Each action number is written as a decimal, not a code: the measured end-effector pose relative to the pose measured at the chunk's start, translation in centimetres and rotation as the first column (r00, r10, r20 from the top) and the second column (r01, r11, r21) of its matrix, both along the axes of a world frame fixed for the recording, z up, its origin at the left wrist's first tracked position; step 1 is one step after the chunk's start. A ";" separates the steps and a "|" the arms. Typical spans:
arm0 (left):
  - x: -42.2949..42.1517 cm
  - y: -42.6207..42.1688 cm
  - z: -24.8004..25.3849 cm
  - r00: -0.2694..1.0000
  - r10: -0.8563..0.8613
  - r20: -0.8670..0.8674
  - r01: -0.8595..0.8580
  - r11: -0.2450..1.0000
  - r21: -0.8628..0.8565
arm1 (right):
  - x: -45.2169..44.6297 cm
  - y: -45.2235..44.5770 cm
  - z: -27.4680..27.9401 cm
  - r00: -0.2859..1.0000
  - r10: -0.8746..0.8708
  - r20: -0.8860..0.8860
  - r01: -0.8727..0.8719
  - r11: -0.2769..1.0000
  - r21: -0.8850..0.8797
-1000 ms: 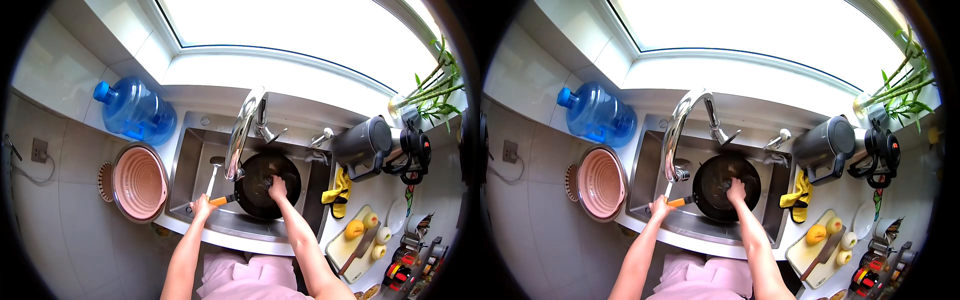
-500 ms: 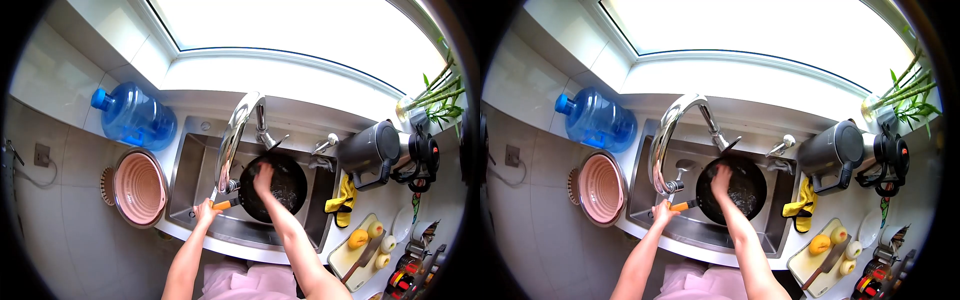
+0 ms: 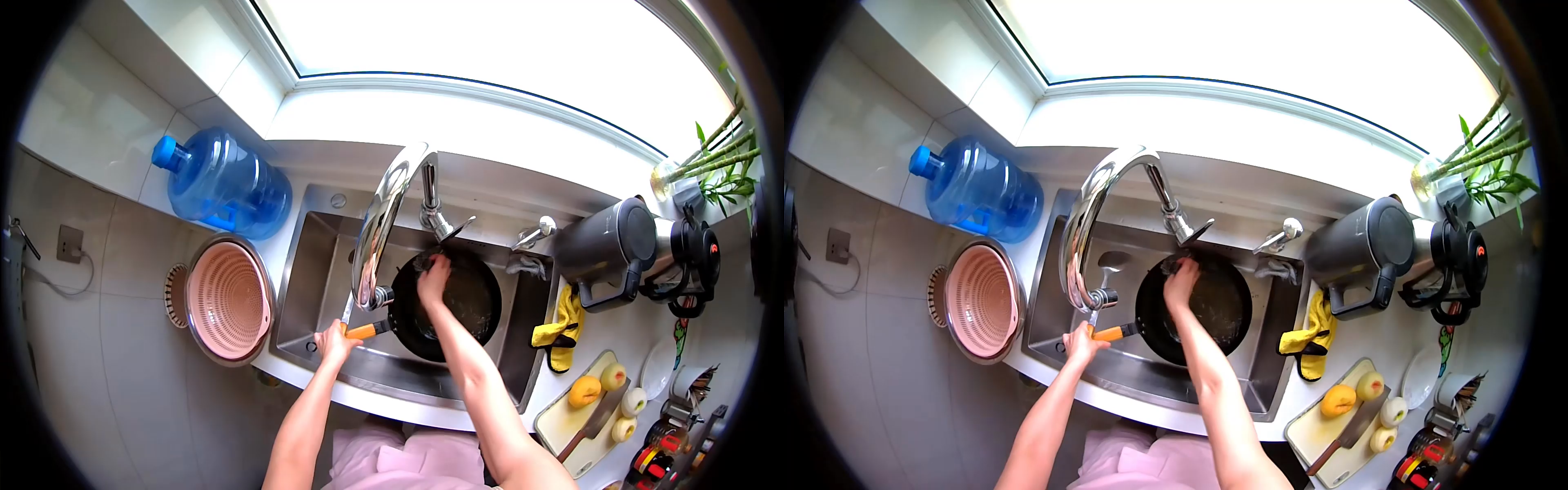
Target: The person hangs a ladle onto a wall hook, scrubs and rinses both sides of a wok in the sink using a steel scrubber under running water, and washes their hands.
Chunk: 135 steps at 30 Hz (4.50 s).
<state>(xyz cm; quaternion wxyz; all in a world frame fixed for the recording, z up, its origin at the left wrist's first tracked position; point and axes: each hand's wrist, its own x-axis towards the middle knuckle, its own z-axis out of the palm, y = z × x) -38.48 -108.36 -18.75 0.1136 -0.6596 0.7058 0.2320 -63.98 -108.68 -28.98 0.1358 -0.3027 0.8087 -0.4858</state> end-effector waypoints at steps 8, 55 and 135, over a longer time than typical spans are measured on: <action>-0.1 0.4 -0.1 0.998 0.064 0.028 -0.065 0.997 0.028 | 2.9 2.9 -2.4 0.853 0.517 0.076 -0.515 0.856 -0.044; -2.1 2.1 4.3 0.995 -0.096 0.022 0.096 0.995 -0.007 | -8.8 4.1 0.6 0.187 0.803 -0.566 -0.413 0.587 0.696; -3.3 1.3 2.6 0.991 -0.122 0.050 0.114 0.984 0.136 | -4.2 13.1 -2.1 0.635 0.652 -0.414 -0.121 0.614 0.780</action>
